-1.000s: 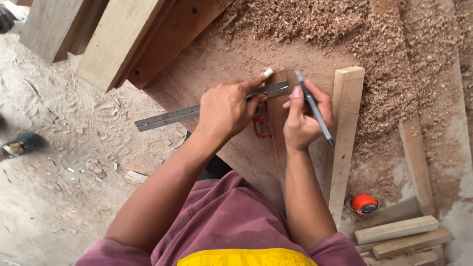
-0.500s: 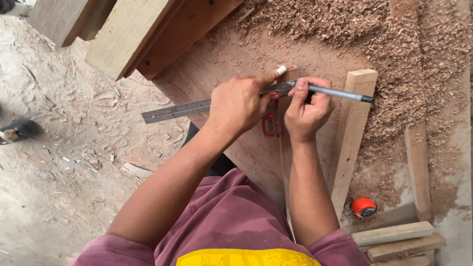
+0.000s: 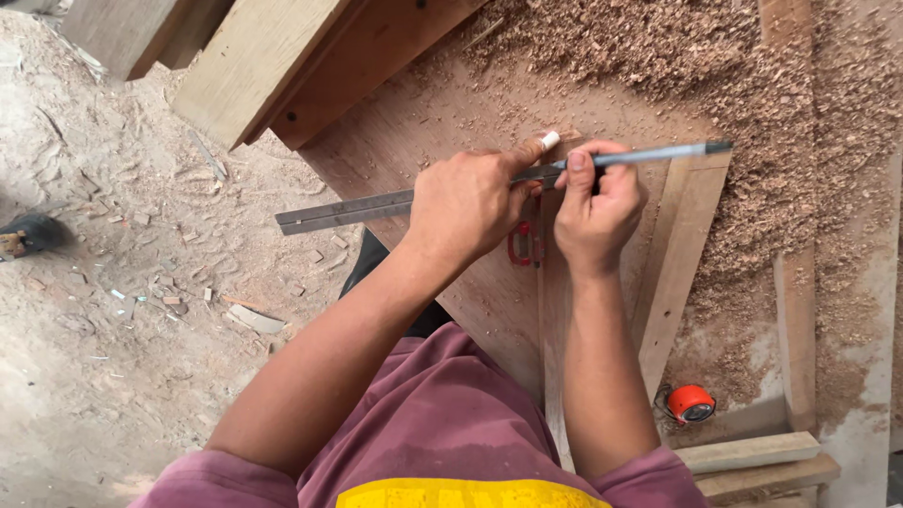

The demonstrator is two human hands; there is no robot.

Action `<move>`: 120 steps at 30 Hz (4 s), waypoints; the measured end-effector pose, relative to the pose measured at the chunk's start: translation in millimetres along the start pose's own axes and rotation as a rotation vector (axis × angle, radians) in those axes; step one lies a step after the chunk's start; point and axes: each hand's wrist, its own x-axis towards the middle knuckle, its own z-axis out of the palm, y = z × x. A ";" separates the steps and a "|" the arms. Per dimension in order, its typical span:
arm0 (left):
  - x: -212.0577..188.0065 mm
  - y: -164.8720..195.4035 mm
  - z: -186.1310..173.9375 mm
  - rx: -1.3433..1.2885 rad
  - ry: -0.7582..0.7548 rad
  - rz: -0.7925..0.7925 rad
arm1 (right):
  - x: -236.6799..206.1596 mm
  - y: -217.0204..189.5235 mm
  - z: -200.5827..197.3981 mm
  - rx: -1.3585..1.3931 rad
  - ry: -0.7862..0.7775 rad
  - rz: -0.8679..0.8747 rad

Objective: The person measures and marks wooden planks using a combination square and a pen. They repeatedly position the square on different planks, draw lines, and occasionally use a tape measure to verify lengths. The marked planks are set aside on a workbench covered with sawdust.

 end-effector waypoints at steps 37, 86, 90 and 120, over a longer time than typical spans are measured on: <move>-0.8 3.0 -1.7 0.035 -0.028 -0.021 | 20.2 -11.2 -24.0 0.023 -0.253 0.051; -0.7 9.8 -7.6 0.053 -0.112 -0.065 | 12.7 -2.0 -46.3 0.101 -0.243 0.032; 0.9 8.3 -5.7 0.062 -0.091 -0.065 | 22.2 -13.0 -33.0 0.077 -0.283 -0.010; 0.8 9.6 -9.8 0.071 -0.086 -0.079 | 41.9 -26.2 -33.5 0.037 -0.386 0.127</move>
